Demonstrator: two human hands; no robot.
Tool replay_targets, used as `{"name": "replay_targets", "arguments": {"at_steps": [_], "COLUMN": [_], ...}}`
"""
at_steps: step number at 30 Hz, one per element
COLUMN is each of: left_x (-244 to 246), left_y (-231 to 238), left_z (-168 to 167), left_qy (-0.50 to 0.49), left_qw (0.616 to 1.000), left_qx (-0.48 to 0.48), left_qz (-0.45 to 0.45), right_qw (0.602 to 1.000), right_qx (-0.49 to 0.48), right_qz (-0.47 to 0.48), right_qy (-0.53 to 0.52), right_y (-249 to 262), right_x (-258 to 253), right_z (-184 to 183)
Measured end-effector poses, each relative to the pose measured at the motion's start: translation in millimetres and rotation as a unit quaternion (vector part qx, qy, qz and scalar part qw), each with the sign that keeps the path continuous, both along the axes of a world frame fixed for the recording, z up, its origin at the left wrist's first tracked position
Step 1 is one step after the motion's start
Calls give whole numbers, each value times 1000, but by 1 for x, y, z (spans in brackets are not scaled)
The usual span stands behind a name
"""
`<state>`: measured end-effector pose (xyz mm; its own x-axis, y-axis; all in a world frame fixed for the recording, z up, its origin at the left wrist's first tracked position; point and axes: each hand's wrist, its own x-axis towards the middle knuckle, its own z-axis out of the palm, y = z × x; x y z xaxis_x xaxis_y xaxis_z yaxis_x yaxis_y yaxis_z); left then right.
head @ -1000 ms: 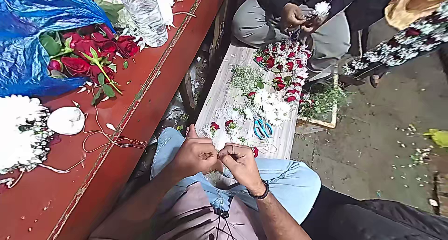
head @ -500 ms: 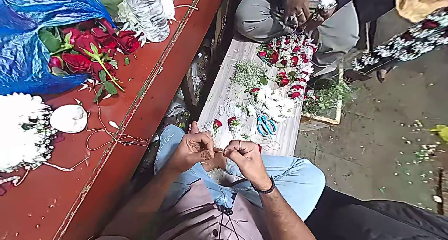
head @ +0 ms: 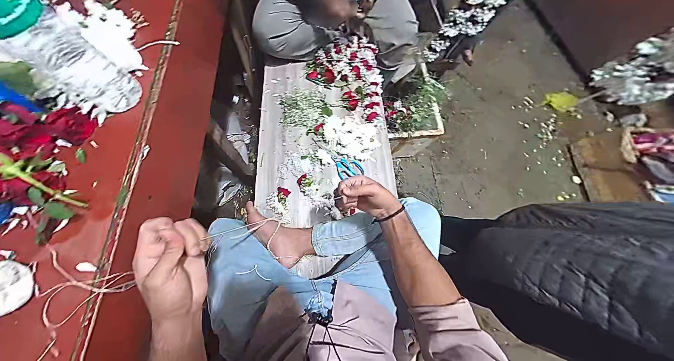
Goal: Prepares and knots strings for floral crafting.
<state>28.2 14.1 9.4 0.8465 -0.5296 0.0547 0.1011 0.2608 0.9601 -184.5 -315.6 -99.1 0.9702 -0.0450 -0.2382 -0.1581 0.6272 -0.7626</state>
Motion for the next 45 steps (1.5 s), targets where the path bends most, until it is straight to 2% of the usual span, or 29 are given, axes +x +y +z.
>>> {"name": "replay_targets", "arguments": {"at_steps": [3,7,13,17,21,26,45], "left_x": [2,0,7,5,-2,-6,-4], "left_y": [12,15,6,-1,-5,-3,-1], "left_z": [-14,-21,-24,-30,-42,-47,-49], "left_qy": [-25,63,95,101,128,145,177], "left_qw": [996,995,993,991,987,985,983], "left_qx": [65,61,63,79,87,83,51], "left_qz": [54,47,32,36,32,38,12], "right_qw": [997,988,989,984,976,976,981], "right_qx": [39,82,117,132,156,150,103], "right_qz": [-64,-118,-90,-115,-153,-150,-156], "right_qy": [1,48,15,21,-16,-46,-56], "right_y": [-21,-20,-9,-3,4,7,6], "right_x": [-7,-2,2,4,4,6,5], "right_z": [-9,7,41,63,86,106,106]}}
